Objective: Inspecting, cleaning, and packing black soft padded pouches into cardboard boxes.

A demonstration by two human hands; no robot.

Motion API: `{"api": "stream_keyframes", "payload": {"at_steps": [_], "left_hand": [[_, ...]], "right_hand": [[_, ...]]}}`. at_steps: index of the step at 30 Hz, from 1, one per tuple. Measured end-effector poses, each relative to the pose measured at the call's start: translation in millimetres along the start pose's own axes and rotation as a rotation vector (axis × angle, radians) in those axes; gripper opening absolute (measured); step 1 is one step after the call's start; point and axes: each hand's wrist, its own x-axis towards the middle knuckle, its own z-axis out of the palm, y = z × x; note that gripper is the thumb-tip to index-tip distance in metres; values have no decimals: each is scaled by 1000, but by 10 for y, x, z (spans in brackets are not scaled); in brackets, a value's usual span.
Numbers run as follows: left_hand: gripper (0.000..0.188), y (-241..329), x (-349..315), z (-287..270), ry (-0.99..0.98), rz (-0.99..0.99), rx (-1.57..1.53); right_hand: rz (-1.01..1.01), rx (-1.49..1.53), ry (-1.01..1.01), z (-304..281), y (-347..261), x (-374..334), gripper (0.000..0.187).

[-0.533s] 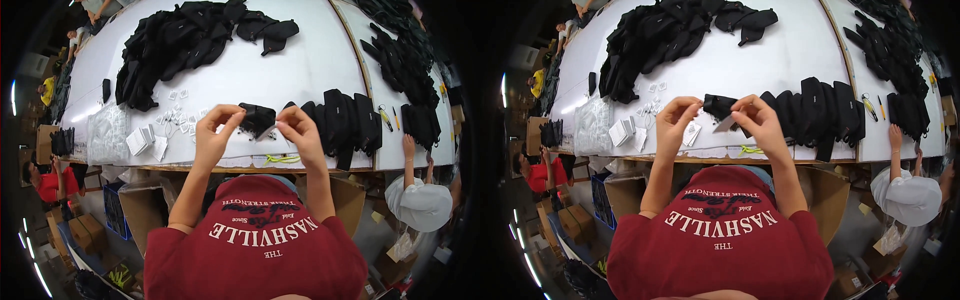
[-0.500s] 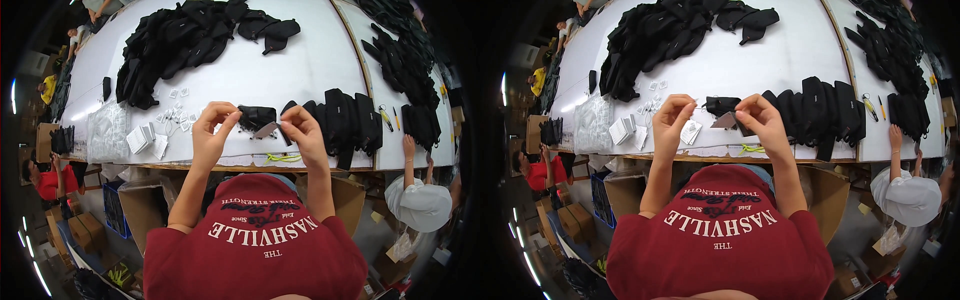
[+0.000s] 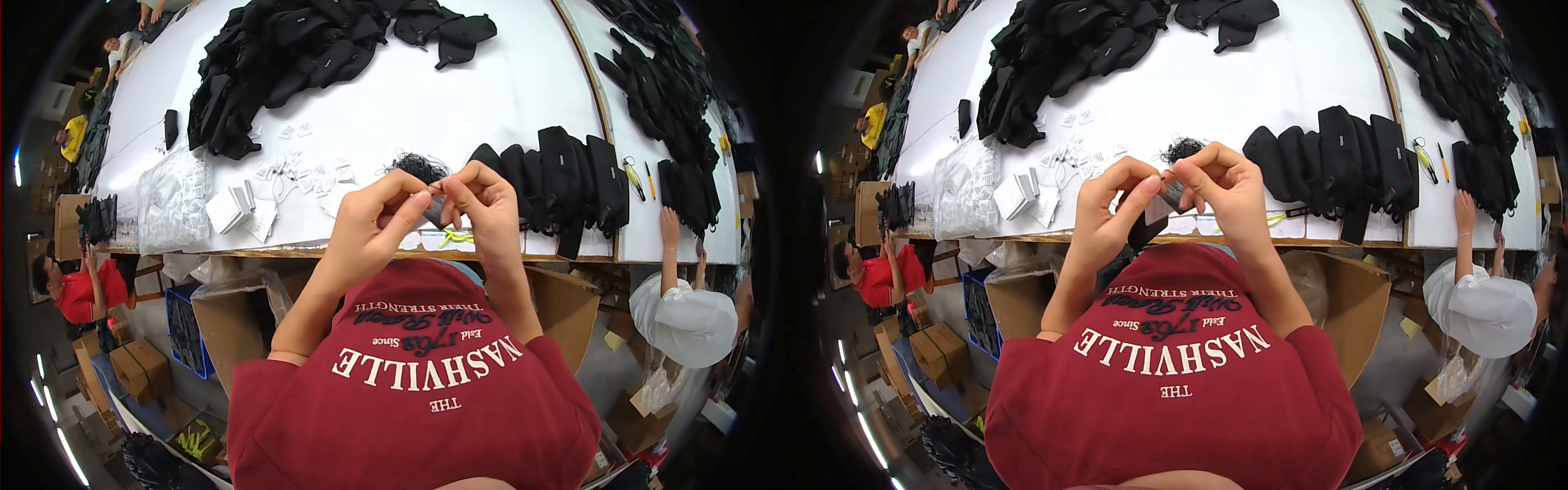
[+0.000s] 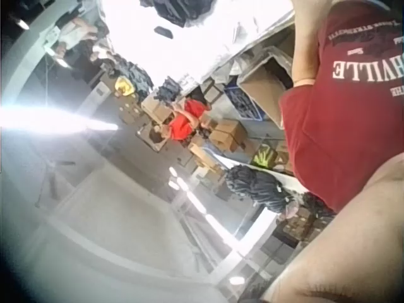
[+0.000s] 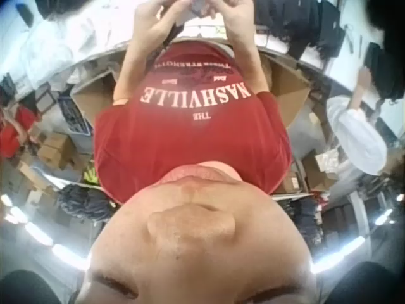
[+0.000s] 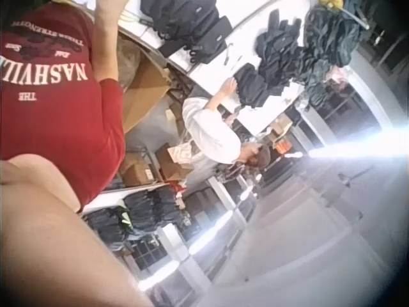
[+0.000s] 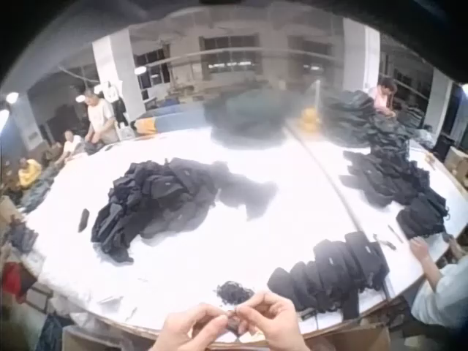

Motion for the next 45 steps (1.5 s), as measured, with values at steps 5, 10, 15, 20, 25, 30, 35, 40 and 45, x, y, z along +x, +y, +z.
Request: {"api": "stream_keyframes", "payload": {"at_steps": [5,10,15,20,25,30,35,40,45], "left_hand": [[9,39,76,41,27,38,168],[9,50,113,61,13,36,187],[8,-5,116,81,-10,80,251],[15,-181,181,-6,-82,-81,-30],[19,-339,143,227,170,203,-226],[11,-847,-579,190,268,3,-96],[66,-876,-653,353,200,-204,-294],[54,-864,-594,280,9,-348,-263],[47,-742,-617,339,-10,-259,-325]], "right_hand": [[26,-17,69,35,11,-17,11],[3,39,96,20,24,0,11],[28,-54,88,-5,-36,-19,8],[-112,-82,-44,-26,-98,-74,9],[-96,53,-165,50,-192,-52,10],[129,212,-446,134,-431,-30,13],[334,365,-734,286,-325,27,13],[377,536,-692,286,-285,22,17],[312,674,-702,321,-114,-9,19]]}}
